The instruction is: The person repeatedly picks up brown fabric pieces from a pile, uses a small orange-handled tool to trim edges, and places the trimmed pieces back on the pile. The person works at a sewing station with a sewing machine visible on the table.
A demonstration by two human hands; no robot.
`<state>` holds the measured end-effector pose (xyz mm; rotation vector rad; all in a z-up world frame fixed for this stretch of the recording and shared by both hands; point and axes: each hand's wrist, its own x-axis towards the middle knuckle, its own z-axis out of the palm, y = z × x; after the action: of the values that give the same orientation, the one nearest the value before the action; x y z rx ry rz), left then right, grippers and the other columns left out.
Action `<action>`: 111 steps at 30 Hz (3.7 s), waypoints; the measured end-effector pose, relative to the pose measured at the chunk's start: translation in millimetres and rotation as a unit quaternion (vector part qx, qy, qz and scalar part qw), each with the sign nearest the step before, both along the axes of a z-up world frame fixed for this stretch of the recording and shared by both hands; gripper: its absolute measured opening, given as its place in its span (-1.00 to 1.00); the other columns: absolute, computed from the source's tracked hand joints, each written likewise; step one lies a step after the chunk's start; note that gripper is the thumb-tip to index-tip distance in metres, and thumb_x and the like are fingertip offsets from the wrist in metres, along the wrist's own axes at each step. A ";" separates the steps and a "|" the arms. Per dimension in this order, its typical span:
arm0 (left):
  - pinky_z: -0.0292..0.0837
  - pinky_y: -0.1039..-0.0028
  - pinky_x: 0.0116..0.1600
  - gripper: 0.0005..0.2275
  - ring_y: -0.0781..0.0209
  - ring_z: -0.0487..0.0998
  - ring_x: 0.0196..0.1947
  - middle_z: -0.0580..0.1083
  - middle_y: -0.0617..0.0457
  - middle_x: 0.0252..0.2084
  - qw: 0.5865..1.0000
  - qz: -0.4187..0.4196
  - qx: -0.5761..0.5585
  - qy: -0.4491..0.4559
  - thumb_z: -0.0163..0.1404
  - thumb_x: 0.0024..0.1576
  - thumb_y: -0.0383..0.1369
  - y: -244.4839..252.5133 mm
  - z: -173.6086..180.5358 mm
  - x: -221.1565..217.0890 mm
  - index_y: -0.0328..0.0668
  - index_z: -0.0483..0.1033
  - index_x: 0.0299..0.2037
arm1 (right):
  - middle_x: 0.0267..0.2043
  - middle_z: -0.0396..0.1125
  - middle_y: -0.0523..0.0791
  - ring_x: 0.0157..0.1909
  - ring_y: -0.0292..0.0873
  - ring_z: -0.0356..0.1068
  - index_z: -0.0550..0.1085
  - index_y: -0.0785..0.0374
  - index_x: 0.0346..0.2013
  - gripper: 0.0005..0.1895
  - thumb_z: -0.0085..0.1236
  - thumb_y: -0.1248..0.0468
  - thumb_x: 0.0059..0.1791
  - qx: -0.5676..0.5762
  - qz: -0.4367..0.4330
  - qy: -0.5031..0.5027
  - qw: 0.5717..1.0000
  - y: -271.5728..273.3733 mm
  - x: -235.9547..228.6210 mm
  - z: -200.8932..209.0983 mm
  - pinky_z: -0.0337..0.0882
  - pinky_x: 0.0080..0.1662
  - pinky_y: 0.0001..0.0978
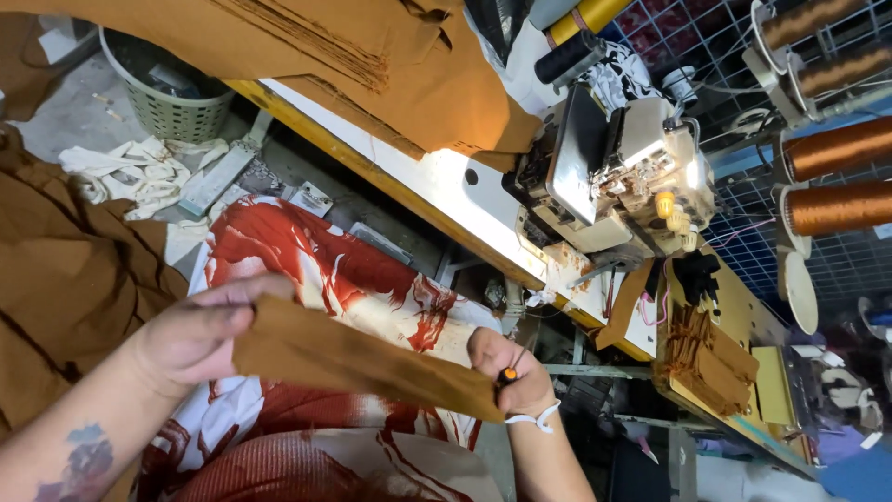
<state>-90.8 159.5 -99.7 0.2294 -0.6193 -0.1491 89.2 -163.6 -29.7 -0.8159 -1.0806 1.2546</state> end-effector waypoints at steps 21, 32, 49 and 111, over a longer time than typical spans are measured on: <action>-0.17 0.16 0.35 -0.87 0.33 0.26 0.20 0.53 0.48 0.03 0.540 0.258 0.800 -0.034 0.13 -0.07 -0.09 31.9 76.6 -0.7 0.31 0.74 -0.42 | -0.60 0.11 -0.29 -0.60 -0.38 0.09 0.30 0.12 -0.47 -0.78 -0.09 0.18 0.06 -0.103 -0.065 -0.496 0.860 -14.3 14.6 98.8 0.15 -0.51 -0.57; 0.43 0.57 0.11 -0.55 0.25 0.51 -0.11 0.41 -0.02 -0.19 0.730 0.511 0.453 0.042 0.03 0.01 -0.74 -0.4 97.7 59.3 -0.35 0.19 0.09 | 0.20 0.23 0.05 0.16 0.03 0.37 0.26 0.31 0.13 -0.58 -0.04 0.37 -0.03 -0.206 -0.135 -0.485 0.839 48.5 -22.9 81.6 0.35 0.19 -0.08; 0.23 0.26 -0.07 -0.48 0.05 0.34 -0.33 0.45 0.05 -0.36 0.429 0.604 0.650 -0.168 0.09 -0.01 -0.59 -17.4 123.8 62.4 -0.20 0.36 0.23 | -0.12 0.27 0.01 -0.09 -0.01 0.31 0.27 0.33 0.20 -0.67 -0.13 0.33 0.14 -0.047 -0.310 -0.643 0.698 78.2 -37.1 71.4 0.37 -0.08 -0.24; 0.22 0.71 -0.43 -0.96 0.50 0.25 -0.56 0.32 0.25 -0.59 0.750 0.541 0.378 0.045 0.09 0.16 -0.48 -67.6 115.3 65.5 -0.23 0.53 -0.23 | -0.35 0.28 -0.14 -0.23 -0.15 0.22 0.41 0.29 -0.09 -0.76 -0.07 0.18 0.10 0.019 -0.491 -0.543 0.681 84.3 -63.0 51.2 0.28 -0.10 -0.31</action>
<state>-25.3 91.9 15.6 1.3315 -0.2147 0.7421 26.2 -79.4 21.5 -1.8755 -1.2052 -0.3169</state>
